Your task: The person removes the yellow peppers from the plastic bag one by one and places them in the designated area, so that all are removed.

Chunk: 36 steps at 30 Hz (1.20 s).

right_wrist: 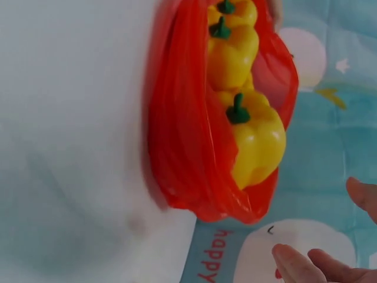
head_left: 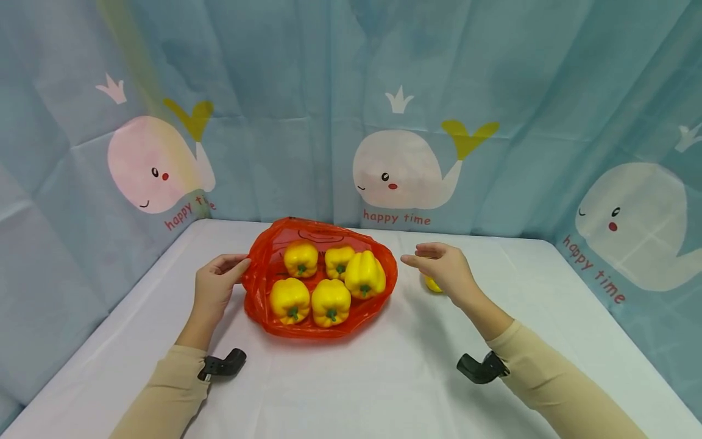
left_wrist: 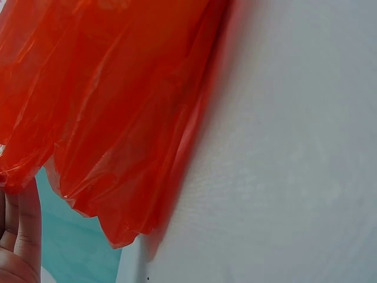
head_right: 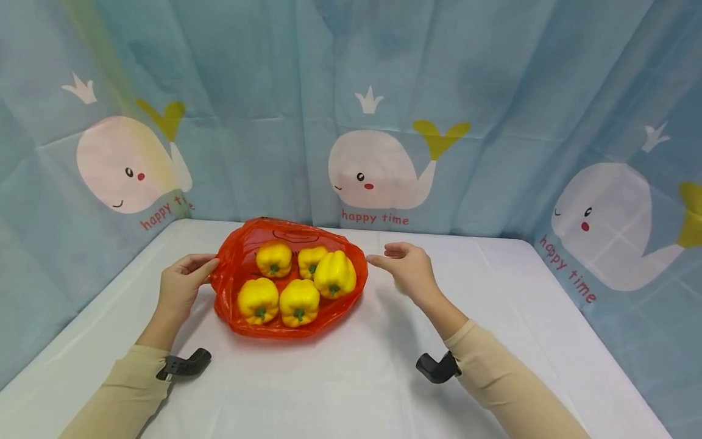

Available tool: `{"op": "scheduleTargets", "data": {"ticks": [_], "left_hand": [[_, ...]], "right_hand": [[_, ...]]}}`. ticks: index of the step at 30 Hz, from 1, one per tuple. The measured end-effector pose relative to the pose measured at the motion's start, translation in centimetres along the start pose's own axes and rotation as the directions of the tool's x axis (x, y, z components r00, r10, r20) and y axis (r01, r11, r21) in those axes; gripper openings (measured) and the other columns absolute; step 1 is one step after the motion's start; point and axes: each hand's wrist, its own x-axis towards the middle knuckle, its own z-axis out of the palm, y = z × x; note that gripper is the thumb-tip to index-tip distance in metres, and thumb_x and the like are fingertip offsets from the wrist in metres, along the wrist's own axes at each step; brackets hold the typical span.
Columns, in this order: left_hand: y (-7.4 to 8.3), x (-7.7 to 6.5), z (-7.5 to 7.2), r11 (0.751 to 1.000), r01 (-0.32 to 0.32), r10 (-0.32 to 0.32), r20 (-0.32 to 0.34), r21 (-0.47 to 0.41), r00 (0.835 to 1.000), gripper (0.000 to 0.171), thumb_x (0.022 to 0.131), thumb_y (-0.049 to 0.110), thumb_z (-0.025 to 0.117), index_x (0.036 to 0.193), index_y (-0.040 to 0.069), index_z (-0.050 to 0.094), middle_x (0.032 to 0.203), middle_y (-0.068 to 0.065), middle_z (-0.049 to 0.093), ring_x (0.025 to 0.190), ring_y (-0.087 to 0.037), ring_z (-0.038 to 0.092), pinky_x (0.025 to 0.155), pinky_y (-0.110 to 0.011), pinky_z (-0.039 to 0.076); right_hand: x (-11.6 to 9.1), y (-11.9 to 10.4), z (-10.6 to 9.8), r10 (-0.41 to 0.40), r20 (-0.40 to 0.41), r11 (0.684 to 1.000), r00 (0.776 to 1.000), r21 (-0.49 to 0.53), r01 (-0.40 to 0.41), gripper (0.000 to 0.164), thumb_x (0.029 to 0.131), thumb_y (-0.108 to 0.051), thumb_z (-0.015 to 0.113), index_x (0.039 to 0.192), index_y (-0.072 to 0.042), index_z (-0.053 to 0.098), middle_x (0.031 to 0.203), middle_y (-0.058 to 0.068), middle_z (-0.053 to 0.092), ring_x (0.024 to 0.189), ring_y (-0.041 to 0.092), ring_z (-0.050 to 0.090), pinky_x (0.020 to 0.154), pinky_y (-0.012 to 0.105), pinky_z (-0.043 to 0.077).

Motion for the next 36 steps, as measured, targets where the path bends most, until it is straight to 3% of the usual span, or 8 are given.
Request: {"op": "scheduleTargets", "data": {"ticks": [12,36], "left_hand": [[0.0,0.1,0.1,1.0,-0.005,0.005,0.004,0.006,1.0,0.041,0.092,0.034,0.071,0.118,0.003,0.067,0.082,0.022,0.068,0.074,-0.001,0.065,0.072,-0.011,0.056],[-0.1,-0.1,-0.1,1.0,-0.008,0.008,0.001,0.015,1.0,0.041,0.092,0.034,0.071,0.118,0.003,0.068,0.082,0.023,0.068,0.075,-0.001,0.065,0.072,-0.011,0.055]], "right_hand": [[0.0,-1.4,2.6,-0.024,0.033,1.0,0.999,-0.012,0.025,0.063,0.085,-0.045,0.075,0.134,-0.008,0.058,0.137,0.013,0.061,0.126,0.03,0.057,0.105,0.05,0.05],[1.5,-2.2,5.9,0.031,0.093,0.997,0.995,-0.079,-0.023,0.065,0.083,-0.042,0.078,0.133,-0.004,0.06,0.137,0.013,0.061,0.123,0.029,0.057,0.103,0.045,0.052]]}}
